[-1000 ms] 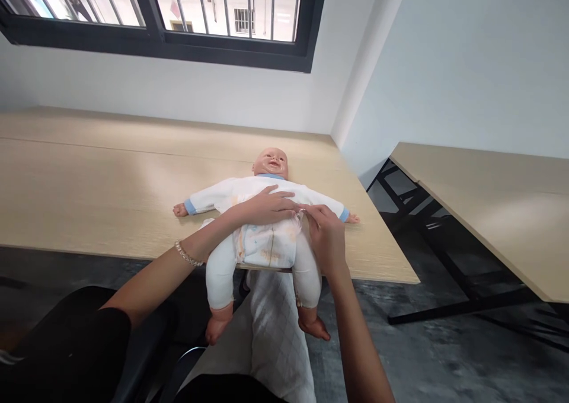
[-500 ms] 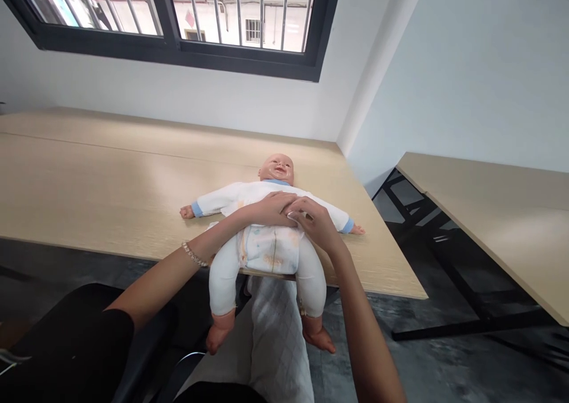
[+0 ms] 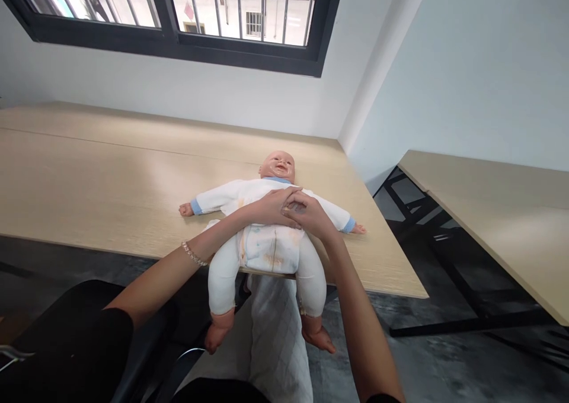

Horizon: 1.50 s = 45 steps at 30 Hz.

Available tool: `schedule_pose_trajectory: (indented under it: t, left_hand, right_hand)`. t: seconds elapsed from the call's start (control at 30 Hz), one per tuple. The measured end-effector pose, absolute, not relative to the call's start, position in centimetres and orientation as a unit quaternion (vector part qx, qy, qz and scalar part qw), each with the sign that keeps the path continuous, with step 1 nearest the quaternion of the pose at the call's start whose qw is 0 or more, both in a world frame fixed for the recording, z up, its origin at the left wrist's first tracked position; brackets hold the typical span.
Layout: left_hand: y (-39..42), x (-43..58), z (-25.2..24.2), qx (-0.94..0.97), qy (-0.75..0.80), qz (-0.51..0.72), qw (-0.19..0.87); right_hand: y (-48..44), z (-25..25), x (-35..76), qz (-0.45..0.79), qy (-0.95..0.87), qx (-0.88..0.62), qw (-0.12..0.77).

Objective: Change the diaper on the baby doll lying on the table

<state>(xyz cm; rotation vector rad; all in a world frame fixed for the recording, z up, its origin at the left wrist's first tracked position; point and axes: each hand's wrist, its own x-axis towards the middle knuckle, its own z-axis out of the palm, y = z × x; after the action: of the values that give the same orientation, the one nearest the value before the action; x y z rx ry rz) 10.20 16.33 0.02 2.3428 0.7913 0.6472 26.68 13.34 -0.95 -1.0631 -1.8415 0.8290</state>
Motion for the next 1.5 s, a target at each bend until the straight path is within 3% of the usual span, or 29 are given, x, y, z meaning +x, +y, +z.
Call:
schedule_pose_trajectory:
  t: [0.1,0.23,0.4,0.6,0.77,0.93,1.07,1.2,1.33,1.5]
  left_hand:
    - [16.2,9.8,0.0,0.859,0.282,0.275,0.327]
    - [14.8,7.6,0.5,0.757,0.28,0.44,0.395]
    - [11.5,0.5,-1.5,0.646,0.44,0.548,0.298]
    - [8.2,-6.3,-5.4,0.682,0.573,0.423,0.167]
    - [7.2,-5.5,-5.2,0.71,0.619,0.293,0.165]
    - [7.1,-4.7,-4.8,0.758,0.557,0.241,0.238]
    - [7.4,-4.5,-4.5,0.744,0.46,0.274,0.4]
    - [8.0,-3.4,-3.6,0.624,0.466,0.349,0.52]
    - [7.8,-3.2,-2.5,0.634,0.435,0.339,0.543]
    - [7.5,-4.2,-2.0,0.701,0.435,0.309,0.473]
  right_hand:
    - [13.6,-1.2,26.0,0.365,-0.695,-0.435,0.44]
    - [13.6,-1.3,25.4,0.359,-0.688,-0.461,0.43]
    - [13.5,-1.7,25.3,0.306,-0.692,-0.5,0.42]
    - [13.3,-1.5,25.3,0.276,-0.709,-0.503,0.41]
    - [13.0,-1.1,25.1,0.259,-0.722,-0.499,0.403]
    - [13.0,-1.0,25.1,0.257,-0.722,-0.509,0.392]
    - [13.1,-1.1,25.1,0.257,-0.725,-0.503,0.394]
    - [12.9,-1.2,25.1,0.248,-0.729,-0.498,0.399]
    - [12.8,-1.2,25.0,0.249,-0.725,-0.5,0.402]
    - [12.9,-1.3,25.0,0.256,-0.719,-0.497,0.412]
